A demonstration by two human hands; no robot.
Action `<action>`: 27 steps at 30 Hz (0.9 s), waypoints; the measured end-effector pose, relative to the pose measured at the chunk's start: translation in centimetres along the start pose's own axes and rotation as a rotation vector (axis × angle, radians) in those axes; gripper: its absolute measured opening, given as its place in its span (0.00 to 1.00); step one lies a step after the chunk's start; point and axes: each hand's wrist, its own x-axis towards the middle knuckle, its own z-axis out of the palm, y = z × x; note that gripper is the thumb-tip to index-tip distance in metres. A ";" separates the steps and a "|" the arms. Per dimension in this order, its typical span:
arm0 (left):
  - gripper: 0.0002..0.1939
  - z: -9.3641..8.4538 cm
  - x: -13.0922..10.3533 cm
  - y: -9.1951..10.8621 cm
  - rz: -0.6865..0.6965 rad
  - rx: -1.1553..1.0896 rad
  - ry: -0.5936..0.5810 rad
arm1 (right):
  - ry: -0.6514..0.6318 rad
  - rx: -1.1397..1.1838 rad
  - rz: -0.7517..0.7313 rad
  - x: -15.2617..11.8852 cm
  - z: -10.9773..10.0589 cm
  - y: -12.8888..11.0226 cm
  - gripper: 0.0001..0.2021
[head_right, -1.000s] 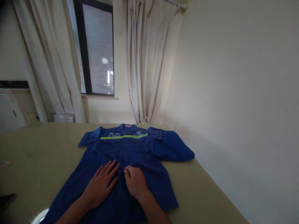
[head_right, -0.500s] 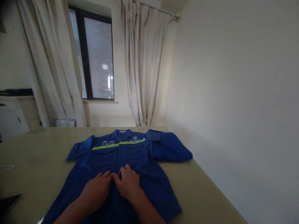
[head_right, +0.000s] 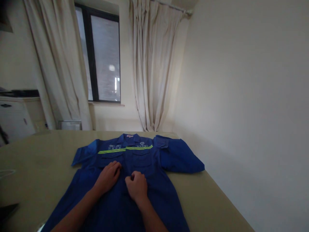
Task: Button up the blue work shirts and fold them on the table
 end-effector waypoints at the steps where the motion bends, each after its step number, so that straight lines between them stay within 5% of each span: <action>1: 0.13 -0.2 0.1 0.1 0.011 -0.002 0.002 | 0.011 0.078 0.007 0.3 -0.1 0.2 0.11; 7: 0.14 0.1 -2.3 1.6 0.205 -0.058 -0.105 | 0.051 0.261 0.022 1.3 0.6 1.2 0.16; 13: 0.11 0.3 -2.7 2.9 0.054 -0.129 -0.145 | -0.012 0.239 -0.017 1.0 0.9 0.8 0.16; 17: 0.10 0.3 -2.3 2.8 0.051 -0.264 -0.094 | 0.046 0.319 -0.068 0.9 1.0 1.0 0.05; 27: 0.11 0.7 -2.5 2.7 0.036 -0.410 -0.035 | 0.041 0.260 -0.120 0.5 1.1 0.8 0.05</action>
